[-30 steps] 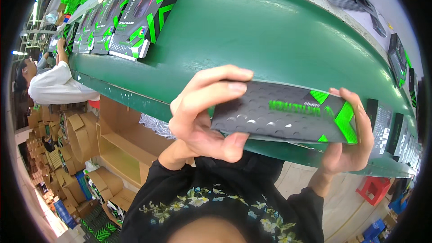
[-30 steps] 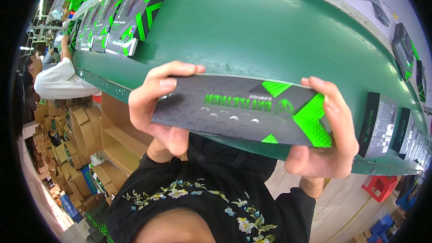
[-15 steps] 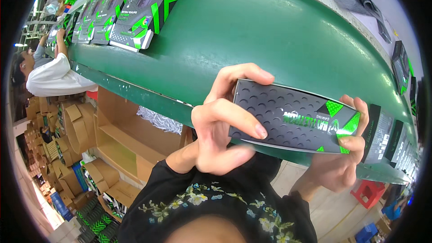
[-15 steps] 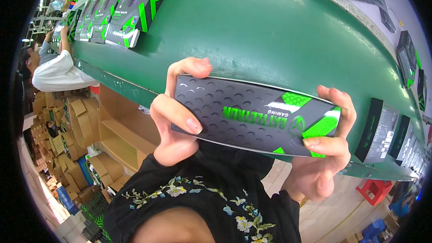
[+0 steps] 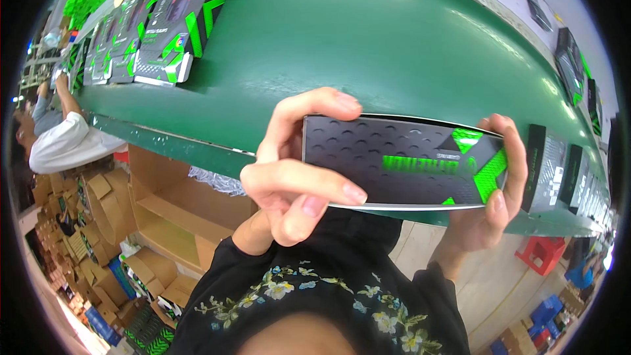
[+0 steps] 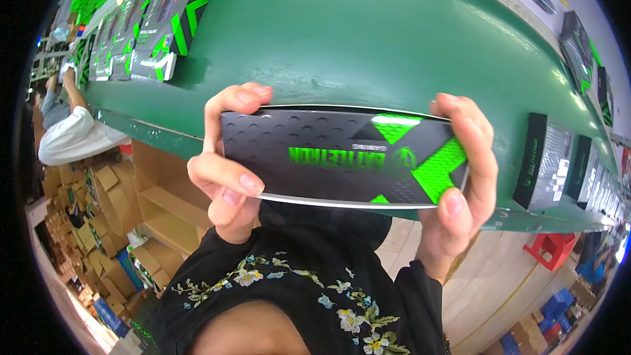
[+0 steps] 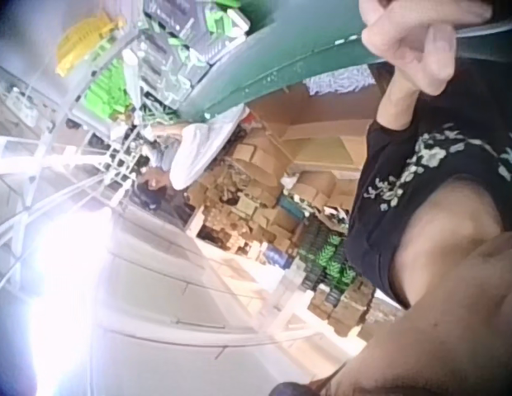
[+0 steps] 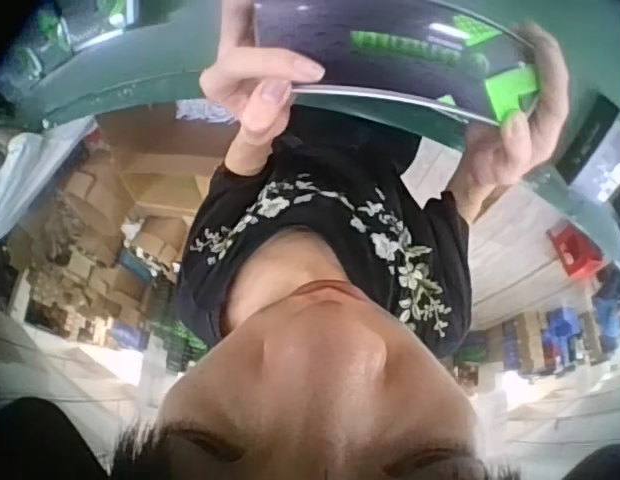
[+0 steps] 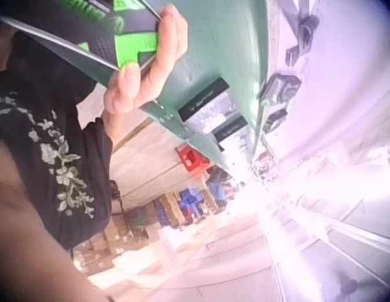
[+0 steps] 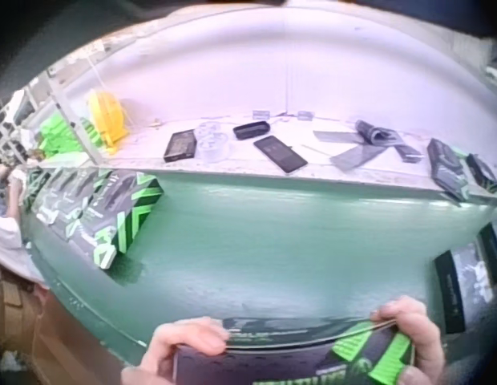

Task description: The worker is folding and assembling retail packaging boxes for computer mice on an assembly line conveyor belt.

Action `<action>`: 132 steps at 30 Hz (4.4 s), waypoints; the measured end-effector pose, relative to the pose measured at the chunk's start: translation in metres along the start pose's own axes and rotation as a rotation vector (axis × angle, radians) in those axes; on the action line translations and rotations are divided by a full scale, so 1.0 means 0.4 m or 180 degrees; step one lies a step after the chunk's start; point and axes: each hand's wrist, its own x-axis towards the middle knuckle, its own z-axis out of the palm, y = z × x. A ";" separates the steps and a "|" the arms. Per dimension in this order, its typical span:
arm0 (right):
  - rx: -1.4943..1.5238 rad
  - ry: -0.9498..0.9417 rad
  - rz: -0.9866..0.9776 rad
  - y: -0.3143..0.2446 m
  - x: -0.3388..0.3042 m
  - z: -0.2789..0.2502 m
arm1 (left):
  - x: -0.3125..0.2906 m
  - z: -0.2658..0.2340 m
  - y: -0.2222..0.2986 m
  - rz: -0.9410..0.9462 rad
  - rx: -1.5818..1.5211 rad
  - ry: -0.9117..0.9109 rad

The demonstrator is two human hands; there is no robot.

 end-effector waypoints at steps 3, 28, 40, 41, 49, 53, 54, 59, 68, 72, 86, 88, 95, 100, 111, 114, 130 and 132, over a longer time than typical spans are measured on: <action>-0.0235 0.0063 -0.0178 0.021 0.006 0.005 | -0.009 -0.011 -0.004 0.0012 0.0261 -0.0189; -0.0689 -0.0295 -0.0551 -0.002 0.142 0.059 | 0.133 -0.050 -0.038 0.0045 0.1483 -0.0251; -0.0972 -0.1531 0.0842 -0.029 0.277 -0.087 | 0.113 -0.194 0.022 -0.0676 0.2570 -0.0854; -0.1120 -0.1668 0.1093 -0.009 0.299 -0.164 | 0.118 -0.249 0.032 -0.0448 0.3637 -0.1054; -0.2846 -0.0228 -0.0232 0.101 0.407 -0.195 | 0.039 -0.695 0.027 -0.1457 0.5672 -0.0399; -0.2915 -0.1262 -0.0432 0.276 0.527 0.034 | 0.026 -0.600 -0.003 -0.1347 0.5633 -0.0251; -0.2886 -0.1394 -0.0152 0.324 0.573 0.078 | 0.025 -0.569 0.002 -0.1354 0.5640 -0.0185; -0.3301 -0.0927 -0.0288 0.447 0.726 0.194 | 0.002 -0.458 0.018 -0.1124 0.5514 -0.0185; -0.3965 -0.1263 0.0351 0.454 0.752 0.284 | -0.049 -0.455 0.129 -0.1015 0.5166 0.0350; -0.3806 -0.1176 0.0228 0.452 0.753 0.266 | -0.013 -0.593 0.096 -0.1643 0.4025 0.1068; -0.1126 -0.2193 0.0778 0.124 0.255 0.240 | 0.003 -0.376 0.045 -0.1719 0.3109 0.0041; -0.1196 -0.2092 0.0716 0.124 0.239 0.216 | -0.001 -0.386 0.050 -0.1838 0.2766 0.0019; -0.1073 -0.2336 0.1600 0.087 0.221 0.195 | 0.066 -0.438 0.093 -0.2547 0.2261 -0.0714; -0.1080 -0.2445 0.1632 0.089 0.236 0.191 | 0.106 -0.445 0.073 -0.2774 0.2117 -0.1096; -0.0705 -0.2672 0.2160 0.104 0.256 0.174 | 0.092 -0.432 0.065 -0.2417 0.2245 -0.1258; -0.0638 -0.2893 0.2230 0.114 0.266 0.173 | 0.086 -0.446 0.067 -0.2575 0.2104 -0.1207; -0.0678 -0.2693 0.2269 0.114 0.272 0.153 | 0.109 -0.459 0.018 -0.3429 0.0988 -0.1419; -0.0790 -0.2666 0.2143 0.110 0.264 0.153 | 0.113 -0.452 0.017 -0.3410 0.1007 -0.1488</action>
